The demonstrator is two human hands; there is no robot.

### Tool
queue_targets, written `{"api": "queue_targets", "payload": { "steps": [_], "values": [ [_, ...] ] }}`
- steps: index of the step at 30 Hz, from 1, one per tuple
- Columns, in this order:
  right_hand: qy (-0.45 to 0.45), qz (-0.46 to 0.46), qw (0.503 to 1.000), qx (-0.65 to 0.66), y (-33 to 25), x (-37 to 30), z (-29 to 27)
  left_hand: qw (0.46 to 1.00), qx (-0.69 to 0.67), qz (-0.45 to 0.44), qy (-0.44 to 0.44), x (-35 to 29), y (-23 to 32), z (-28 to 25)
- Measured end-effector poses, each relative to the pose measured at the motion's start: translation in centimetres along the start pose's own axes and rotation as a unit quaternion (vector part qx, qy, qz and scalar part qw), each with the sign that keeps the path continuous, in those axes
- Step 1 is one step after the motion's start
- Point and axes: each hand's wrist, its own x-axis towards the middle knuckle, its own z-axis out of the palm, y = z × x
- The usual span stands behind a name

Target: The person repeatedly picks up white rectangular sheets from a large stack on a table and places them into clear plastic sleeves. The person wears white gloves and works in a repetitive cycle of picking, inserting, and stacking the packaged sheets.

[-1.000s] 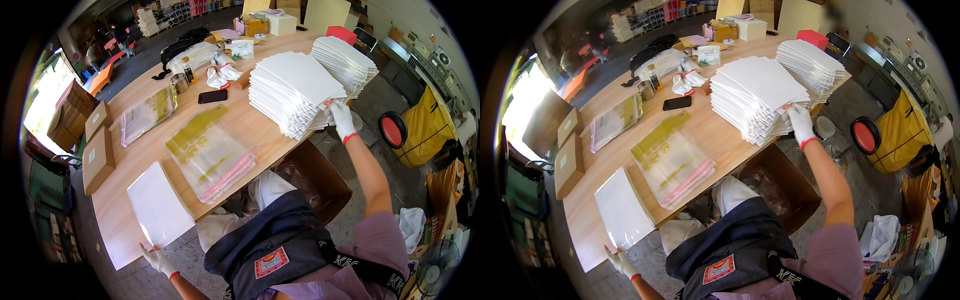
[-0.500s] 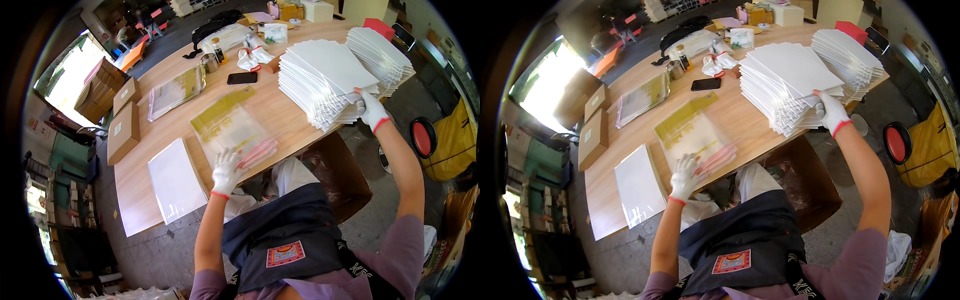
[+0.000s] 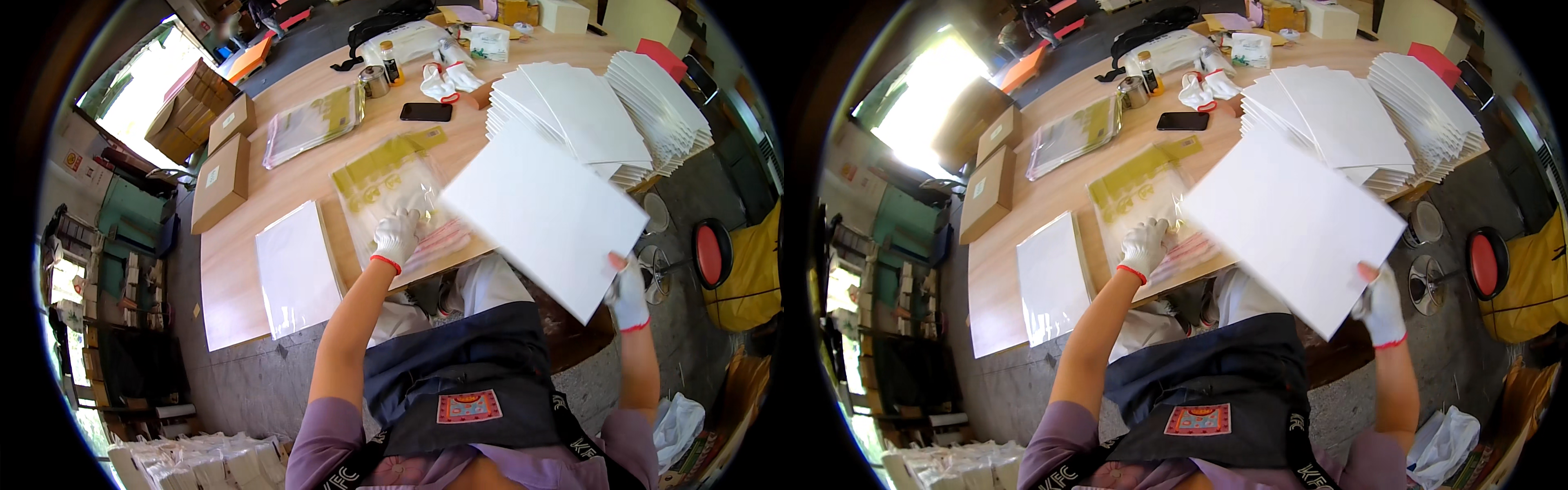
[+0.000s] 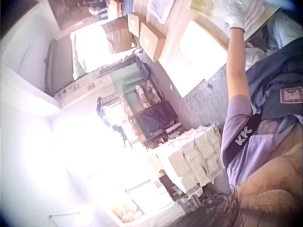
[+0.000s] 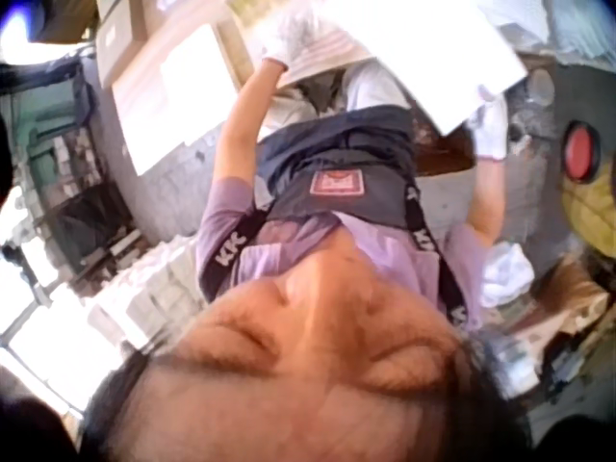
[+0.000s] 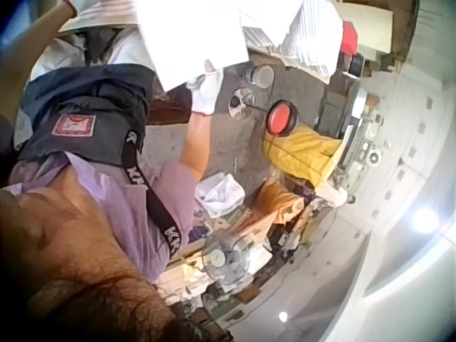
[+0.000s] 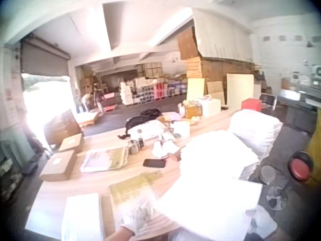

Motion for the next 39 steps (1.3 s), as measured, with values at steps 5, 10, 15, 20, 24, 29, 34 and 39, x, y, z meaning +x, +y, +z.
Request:
{"api": "queue_targets", "payload": {
  "steps": [5,10,15,20,24,29,34,39],
  "values": [
    [-0.102,0.174,0.979,0.036,5.8,-1.6,0.9,0.998,-0.040,0.019,0.051,-1.0,-0.6,-0.1],
    [-0.027,0.197,0.972,0.126,10.1,-0.7,0.6,0.994,-0.083,0.002,0.068,-2.0,-1.0,0.0],
    [0.003,0.146,0.976,0.165,13.0,0.2,-0.4,0.977,-0.138,-0.026,0.158,-2.2,-1.2,0.2],
    [0.036,0.160,0.972,0.169,13.5,-0.2,1.1,0.902,-0.396,0.045,0.168,-2.2,-1.1,-0.9],
    [-0.015,0.145,0.975,0.168,13.9,-0.7,1.9,0.918,-0.326,0.108,0.198,-3.2,-0.6,-1.1],
    [-0.013,0.149,0.972,0.179,13.4,-2.6,3.9,0.813,-0.493,-0.042,0.307,-5.7,1.9,2.3],
    [0.009,0.136,0.981,0.137,13.7,-2.4,2.9,0.473,-0.818,-0.287,0.156,-5.6,1.6,2.2],
    [0.013,0.126,0.983,0.130,14.0,-1.7,2.2,0.603,-0.766,-0.213,-0.065,-4.9,0.8,1.2]
  ]
}}
